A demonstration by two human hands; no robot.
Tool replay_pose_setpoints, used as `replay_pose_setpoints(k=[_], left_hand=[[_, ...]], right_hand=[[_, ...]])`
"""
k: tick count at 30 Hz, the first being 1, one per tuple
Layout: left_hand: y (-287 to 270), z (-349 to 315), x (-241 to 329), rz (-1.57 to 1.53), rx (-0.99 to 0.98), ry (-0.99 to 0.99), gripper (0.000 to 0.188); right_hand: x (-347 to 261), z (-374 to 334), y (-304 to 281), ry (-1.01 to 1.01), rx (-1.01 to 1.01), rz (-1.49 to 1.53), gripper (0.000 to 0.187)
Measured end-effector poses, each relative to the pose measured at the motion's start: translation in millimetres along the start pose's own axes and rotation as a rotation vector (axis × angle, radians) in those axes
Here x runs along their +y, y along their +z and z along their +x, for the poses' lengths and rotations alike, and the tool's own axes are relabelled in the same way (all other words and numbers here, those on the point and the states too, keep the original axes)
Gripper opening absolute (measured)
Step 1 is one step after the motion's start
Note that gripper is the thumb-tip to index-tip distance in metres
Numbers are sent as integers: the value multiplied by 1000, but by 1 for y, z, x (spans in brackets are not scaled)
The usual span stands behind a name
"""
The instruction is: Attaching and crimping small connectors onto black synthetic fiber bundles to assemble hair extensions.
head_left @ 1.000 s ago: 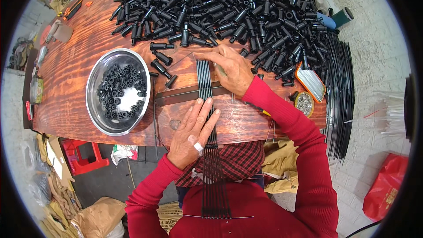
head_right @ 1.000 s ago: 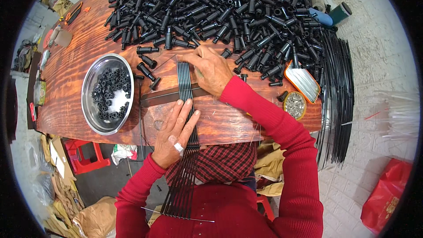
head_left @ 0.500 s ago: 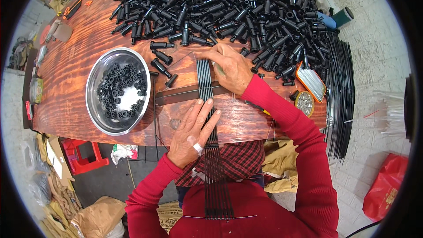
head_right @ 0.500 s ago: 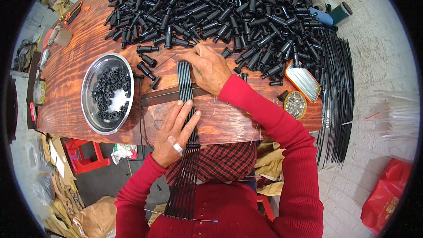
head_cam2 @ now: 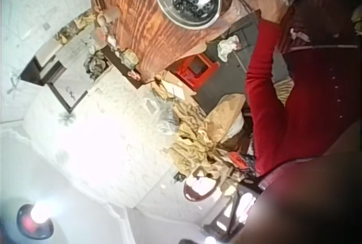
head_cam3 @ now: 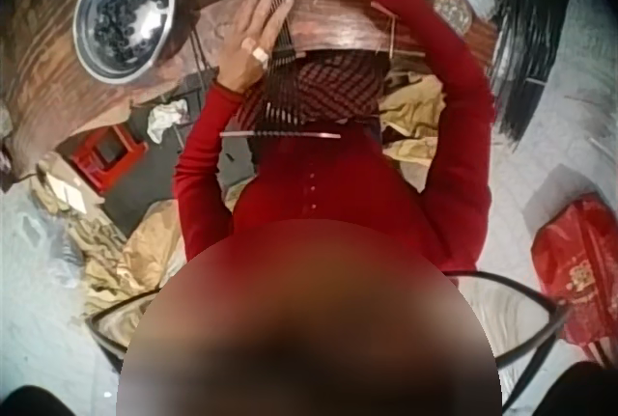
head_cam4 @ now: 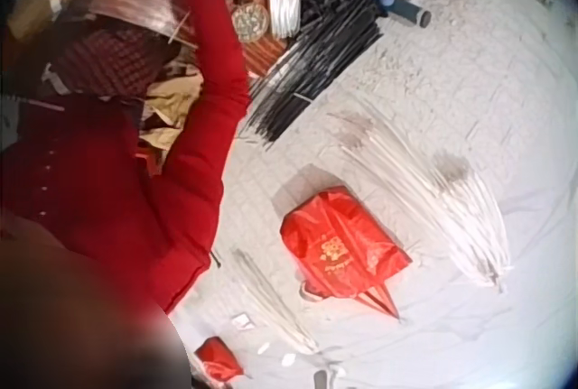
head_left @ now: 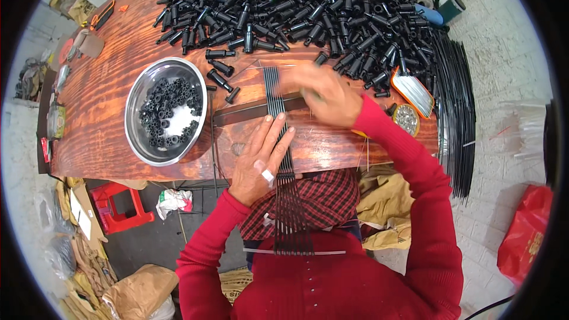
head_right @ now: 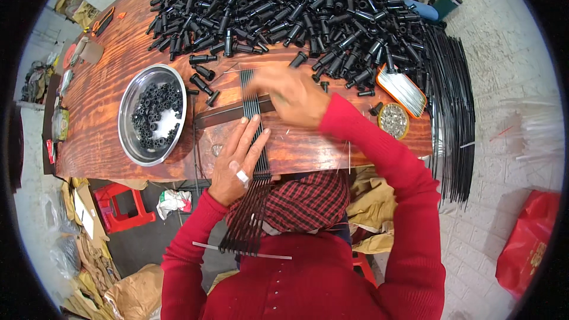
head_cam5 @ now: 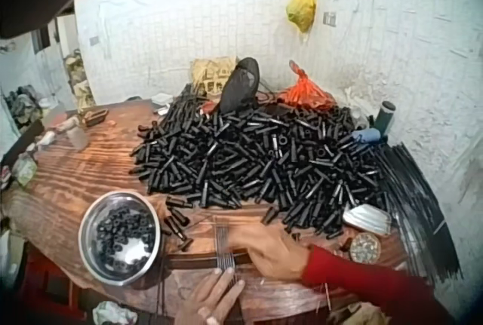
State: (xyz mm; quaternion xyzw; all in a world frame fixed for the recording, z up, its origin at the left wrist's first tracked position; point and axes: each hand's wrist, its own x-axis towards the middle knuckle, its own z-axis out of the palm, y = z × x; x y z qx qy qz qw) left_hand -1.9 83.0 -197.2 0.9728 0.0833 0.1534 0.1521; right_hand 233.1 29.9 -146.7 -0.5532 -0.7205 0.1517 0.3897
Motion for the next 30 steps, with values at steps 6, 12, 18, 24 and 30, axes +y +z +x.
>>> replay_pose_setpoints(k=[6, 12, 18, 24, 30], left_hand=[[3, -4, -2, -20, 13, 62, 59], [2, -6, 9, -7, 46, 85, 59], [-1, -24, 26, -83, -23, 76, 55], [-1, -34, 31, 39, -31, 76, 60], [3, -34, 25, -55, -22, 93, 66]], right_hand=[[-105, -63, 8, -15, -397, 221, 66], [-123, -77, 52, -91, -119, -51, 45], [-134, -91, 65, -148, -55, -34, 31], [-148, -96, 61, -78, 24, 40, 43], [-131, -87, 63, -84, 33, 122, 27]])
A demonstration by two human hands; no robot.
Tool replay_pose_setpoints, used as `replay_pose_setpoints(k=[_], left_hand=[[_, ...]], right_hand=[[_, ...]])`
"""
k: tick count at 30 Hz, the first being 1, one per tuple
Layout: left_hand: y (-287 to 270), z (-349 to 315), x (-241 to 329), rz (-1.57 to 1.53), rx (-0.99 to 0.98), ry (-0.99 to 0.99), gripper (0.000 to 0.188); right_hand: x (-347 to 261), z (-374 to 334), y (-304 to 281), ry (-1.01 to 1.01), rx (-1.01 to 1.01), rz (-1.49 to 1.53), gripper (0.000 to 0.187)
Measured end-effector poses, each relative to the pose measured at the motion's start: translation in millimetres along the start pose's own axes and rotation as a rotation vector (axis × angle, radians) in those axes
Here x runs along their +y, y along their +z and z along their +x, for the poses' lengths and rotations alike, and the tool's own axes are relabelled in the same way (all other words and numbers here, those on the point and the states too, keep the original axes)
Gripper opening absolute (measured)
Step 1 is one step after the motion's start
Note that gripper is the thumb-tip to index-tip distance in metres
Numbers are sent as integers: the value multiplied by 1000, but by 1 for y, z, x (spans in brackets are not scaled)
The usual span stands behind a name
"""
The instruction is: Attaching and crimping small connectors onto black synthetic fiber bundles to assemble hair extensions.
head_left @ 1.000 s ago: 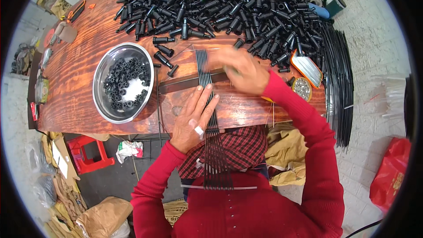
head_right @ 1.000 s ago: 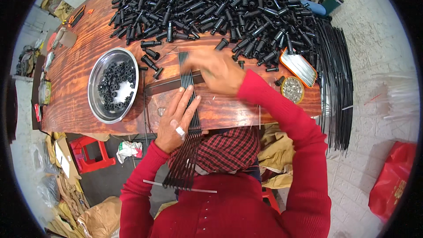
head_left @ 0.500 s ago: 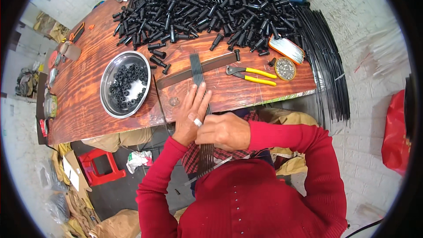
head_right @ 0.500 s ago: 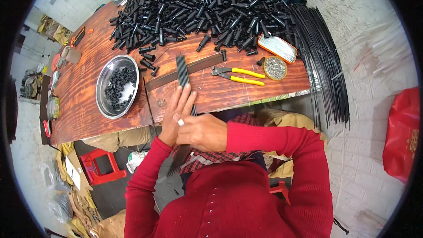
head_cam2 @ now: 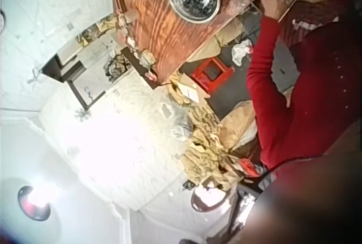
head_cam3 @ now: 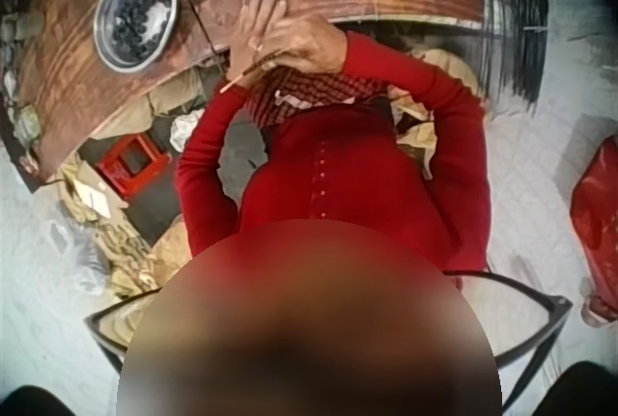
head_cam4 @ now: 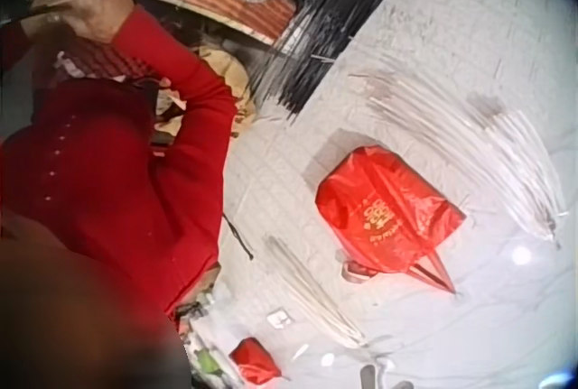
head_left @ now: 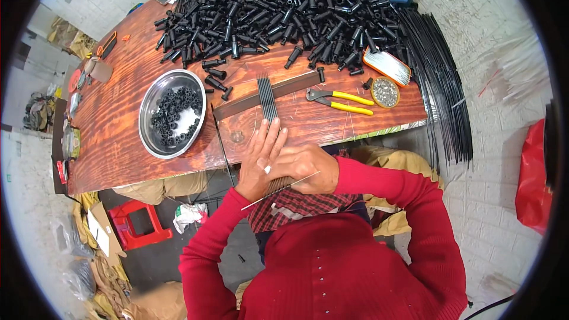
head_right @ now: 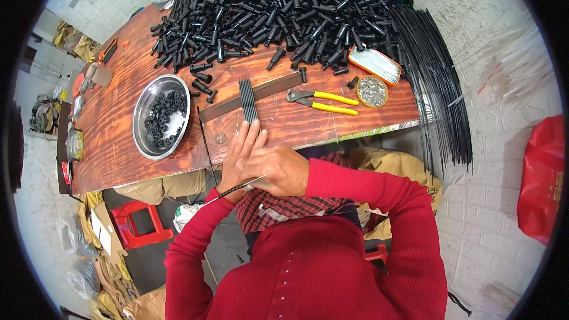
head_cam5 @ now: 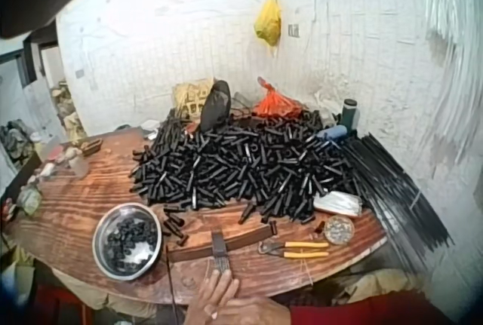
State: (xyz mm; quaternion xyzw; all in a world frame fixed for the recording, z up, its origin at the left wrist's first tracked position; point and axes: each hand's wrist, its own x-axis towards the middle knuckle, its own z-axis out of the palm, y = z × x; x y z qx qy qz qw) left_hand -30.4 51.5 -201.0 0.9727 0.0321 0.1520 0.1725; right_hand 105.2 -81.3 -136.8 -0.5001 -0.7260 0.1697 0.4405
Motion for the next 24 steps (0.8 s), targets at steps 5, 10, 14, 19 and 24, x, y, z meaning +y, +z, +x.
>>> replay_pose_setpoints(k=[5, 10, 14, 19, 24], left_hand=[[2, -3, 7, 0, -74, -4, 61], [3, -6, 8, 63, -51, -10, 62], [-3, 1, 15, 27, -55, -10, 71], [-2, 2, 17, 65, -55, -13, 85], [1, 3, 16, 82, -52, -14, 86]], right_hand=[[2, -8, 2, -3, -95, -39, 30], [-2, -3, -5, -49, -212, -18, 44], [23, -20, -63, 150, -286, -96, 41], [116, -63, -177, 673, 260, -840, 17], [149, -84, -212, 849, 192, -1074, 15]])
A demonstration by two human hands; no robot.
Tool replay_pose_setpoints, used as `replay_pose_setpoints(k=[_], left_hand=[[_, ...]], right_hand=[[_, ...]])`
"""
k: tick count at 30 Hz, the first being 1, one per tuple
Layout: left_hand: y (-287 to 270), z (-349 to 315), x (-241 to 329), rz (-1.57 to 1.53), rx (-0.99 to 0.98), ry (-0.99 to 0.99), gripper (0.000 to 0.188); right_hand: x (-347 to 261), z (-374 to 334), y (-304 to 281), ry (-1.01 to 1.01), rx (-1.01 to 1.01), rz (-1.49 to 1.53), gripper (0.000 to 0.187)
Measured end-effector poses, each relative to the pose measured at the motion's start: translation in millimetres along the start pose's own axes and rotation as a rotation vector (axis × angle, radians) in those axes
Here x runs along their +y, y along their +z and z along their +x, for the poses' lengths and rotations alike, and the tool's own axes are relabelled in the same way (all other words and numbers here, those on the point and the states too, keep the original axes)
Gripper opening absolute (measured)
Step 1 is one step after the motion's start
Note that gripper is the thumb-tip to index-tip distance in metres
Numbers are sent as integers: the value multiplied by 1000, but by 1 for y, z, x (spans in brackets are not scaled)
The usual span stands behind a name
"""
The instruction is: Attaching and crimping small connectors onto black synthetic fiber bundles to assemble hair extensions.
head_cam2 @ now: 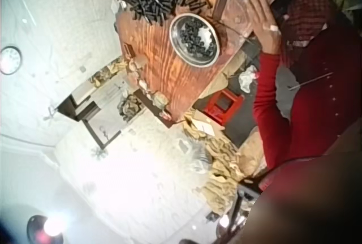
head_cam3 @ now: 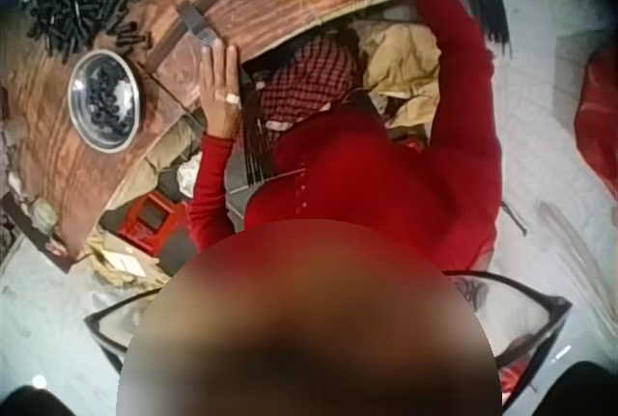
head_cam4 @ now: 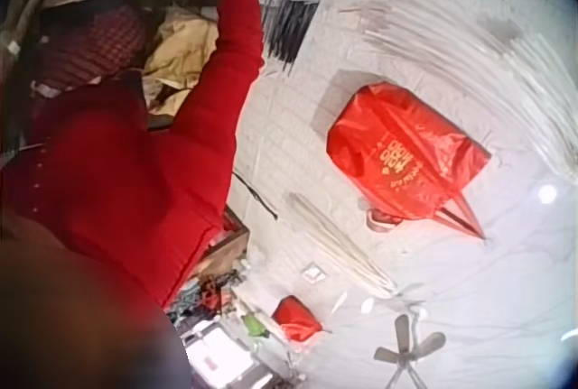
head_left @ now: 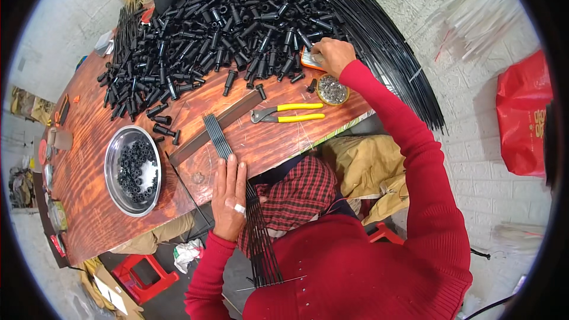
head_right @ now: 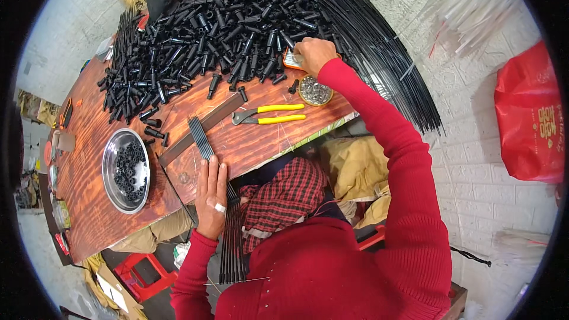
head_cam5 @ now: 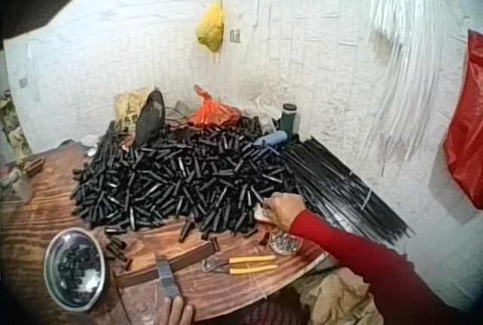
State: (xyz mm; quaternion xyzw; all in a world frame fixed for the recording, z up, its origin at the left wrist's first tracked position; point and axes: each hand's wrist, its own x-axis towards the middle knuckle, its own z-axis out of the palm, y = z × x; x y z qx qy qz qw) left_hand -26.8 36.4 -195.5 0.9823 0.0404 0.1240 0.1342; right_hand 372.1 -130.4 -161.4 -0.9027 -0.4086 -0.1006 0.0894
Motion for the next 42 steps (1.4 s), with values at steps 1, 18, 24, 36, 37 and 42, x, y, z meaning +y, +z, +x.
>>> replay_pose_setpoints(k=[1, 18, 24, 36, 37, 42], left_hand=[[0, 0, 0, 3, 2, 0, 87], [-10, 1, -1, -43, 0, -35, 80], [-8, -5, -1, -42, -15, -62, 80], [1, -7, -8, -79, -22, -95, 81], [1, -7, -8, -69, -24, -94, 81], [-1, -8, -7, -65, -24, -93, 82]], right_hand=[[0, 1, 2, -2, 18, -10, 15], [-56, 15, -28, -258, 244, 209, 7], [-158, 23, 2, -582, -18, 506, 20], [-187, 42, 46, -651, -217, 531, 25], [-188, 42, 46, -652, -220, 531, 25], [-191, 41, 43, -625, -243, 539, 27]])
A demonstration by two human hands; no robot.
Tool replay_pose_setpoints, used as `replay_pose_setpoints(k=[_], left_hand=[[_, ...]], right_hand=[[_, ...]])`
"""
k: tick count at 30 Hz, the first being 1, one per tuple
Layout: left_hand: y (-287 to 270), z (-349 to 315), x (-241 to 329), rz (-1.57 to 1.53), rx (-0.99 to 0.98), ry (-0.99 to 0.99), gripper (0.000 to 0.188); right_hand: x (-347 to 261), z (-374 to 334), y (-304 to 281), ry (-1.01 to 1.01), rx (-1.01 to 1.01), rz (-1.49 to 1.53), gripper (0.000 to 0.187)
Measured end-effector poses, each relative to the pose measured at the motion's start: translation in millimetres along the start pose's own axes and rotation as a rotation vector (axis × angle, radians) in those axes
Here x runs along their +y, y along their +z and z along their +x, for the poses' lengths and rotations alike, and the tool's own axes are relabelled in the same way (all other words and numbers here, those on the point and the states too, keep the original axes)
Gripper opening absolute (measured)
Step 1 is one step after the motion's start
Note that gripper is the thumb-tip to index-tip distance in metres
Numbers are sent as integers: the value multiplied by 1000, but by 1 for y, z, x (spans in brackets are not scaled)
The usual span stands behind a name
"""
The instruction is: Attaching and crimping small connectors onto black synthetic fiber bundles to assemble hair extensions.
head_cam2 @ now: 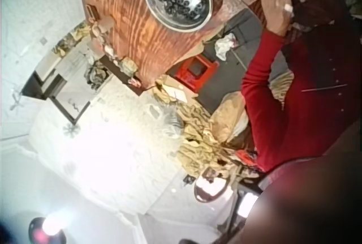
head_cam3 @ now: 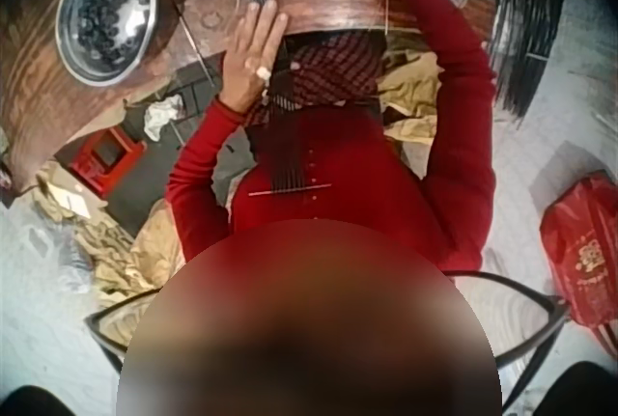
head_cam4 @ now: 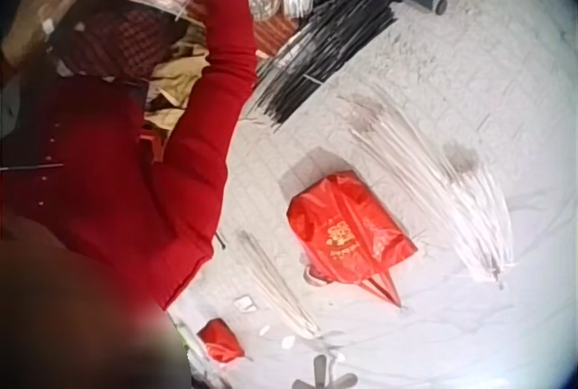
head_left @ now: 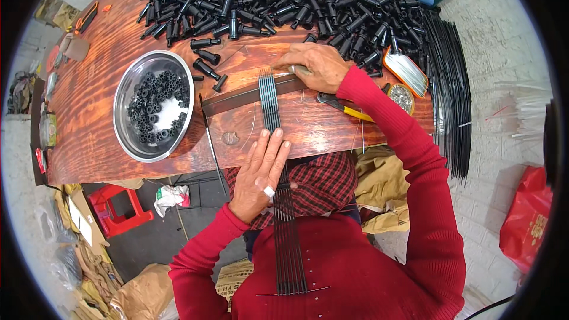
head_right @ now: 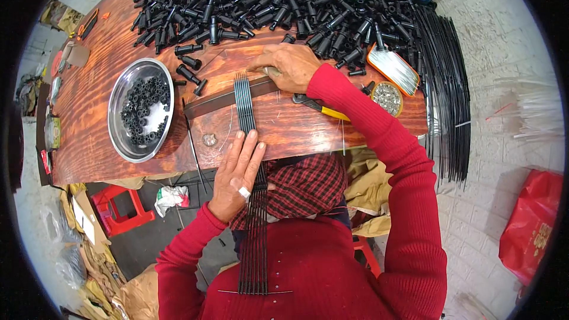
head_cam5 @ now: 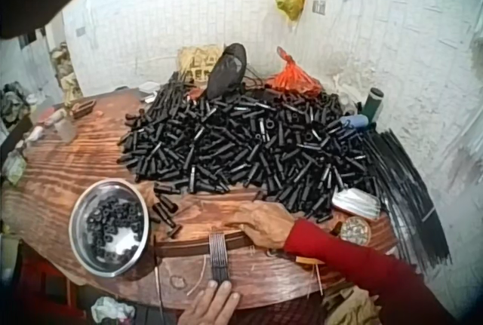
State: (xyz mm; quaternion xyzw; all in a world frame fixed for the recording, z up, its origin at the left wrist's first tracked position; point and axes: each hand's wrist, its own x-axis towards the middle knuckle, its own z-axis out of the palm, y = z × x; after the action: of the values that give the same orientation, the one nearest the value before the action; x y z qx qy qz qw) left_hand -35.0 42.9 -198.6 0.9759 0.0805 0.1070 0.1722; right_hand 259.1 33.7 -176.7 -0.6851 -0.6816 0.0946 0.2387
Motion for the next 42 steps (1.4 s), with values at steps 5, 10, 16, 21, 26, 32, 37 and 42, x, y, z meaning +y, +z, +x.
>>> replay_pose_setpoints(k=[5, 10, 16, 21, 26, 32, 37, 42], left_hand=[[2, 0, 0, -16, -11, -14, 83], [0, 0, 1, 10, -14, -5, 80], [-1, 2, 2, 2, 4, -5, 78], [-1, 2, 2, -6, -1, -9, 76], [0, 1, 1, 7, -6, -11, 77], [0, 1, 1, -15, -9, -17, 77], [0, 2, 1, -8, -2, -10, 77], [0, 1, 1, -15, -4, -16, 78]], right_hand=[[0, -2, -1, 46, -46, 38, 28], [-3, -4, -1, 35, -41, 29, 30], [0, -4, 0, 50, -45, 46, 31], [1, -4, -1, 57, -73, 27, 31], [-3, -3, -1, 71, -70, 49, 29], [-1, 1, 3, 72, -56, 75, 25], [3, 2, 6, 70, -18, 77, 20], [2, 7, 2, -48, 37, -67, 18]])
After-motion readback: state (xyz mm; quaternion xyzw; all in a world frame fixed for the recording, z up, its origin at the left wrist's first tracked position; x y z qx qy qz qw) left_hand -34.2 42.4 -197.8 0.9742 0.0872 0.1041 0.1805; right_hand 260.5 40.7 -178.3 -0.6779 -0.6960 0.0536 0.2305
